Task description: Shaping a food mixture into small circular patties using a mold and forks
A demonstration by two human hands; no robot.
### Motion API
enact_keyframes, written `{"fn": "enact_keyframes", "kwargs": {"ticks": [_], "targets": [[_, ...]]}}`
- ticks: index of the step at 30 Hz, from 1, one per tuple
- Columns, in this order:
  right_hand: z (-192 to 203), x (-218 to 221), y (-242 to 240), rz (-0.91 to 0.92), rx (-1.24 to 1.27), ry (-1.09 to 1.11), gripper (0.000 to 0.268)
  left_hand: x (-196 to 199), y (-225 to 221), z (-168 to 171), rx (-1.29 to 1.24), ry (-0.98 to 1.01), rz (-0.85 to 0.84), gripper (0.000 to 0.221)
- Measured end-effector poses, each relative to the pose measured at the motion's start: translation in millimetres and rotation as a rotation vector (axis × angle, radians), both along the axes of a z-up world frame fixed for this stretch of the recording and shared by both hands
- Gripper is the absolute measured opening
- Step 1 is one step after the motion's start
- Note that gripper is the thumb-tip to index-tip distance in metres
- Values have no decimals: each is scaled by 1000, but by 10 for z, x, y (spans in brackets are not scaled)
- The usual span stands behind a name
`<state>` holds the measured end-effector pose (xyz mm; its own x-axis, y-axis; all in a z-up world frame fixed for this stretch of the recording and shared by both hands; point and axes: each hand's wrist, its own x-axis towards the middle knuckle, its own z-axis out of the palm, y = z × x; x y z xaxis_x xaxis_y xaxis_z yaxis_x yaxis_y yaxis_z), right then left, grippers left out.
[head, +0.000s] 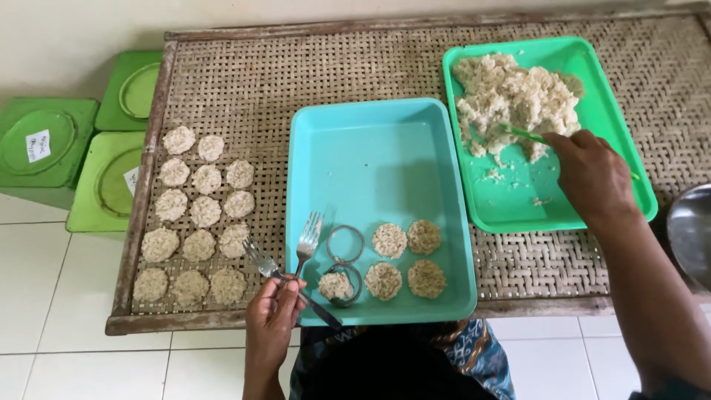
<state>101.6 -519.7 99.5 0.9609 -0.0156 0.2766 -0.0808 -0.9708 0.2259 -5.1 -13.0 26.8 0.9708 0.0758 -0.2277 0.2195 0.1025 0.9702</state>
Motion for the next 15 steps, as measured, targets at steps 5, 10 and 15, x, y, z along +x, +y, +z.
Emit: {"fn": "enact_keyframes", "kwargs": {"ticks": [5, 10, 15], "targets": [[28, 3, -2, -31, 44, 102, 52, -2, -13, 34, 8, -28, -17, 20], [90, 64, 29, 74, 160, -89, 33, -10, -17, 20, -3, 26, 8, 22], [22, 409, 59, -44, 26, 175, 42, -1, -28, 75, 75, 26, 6, 22]]}}
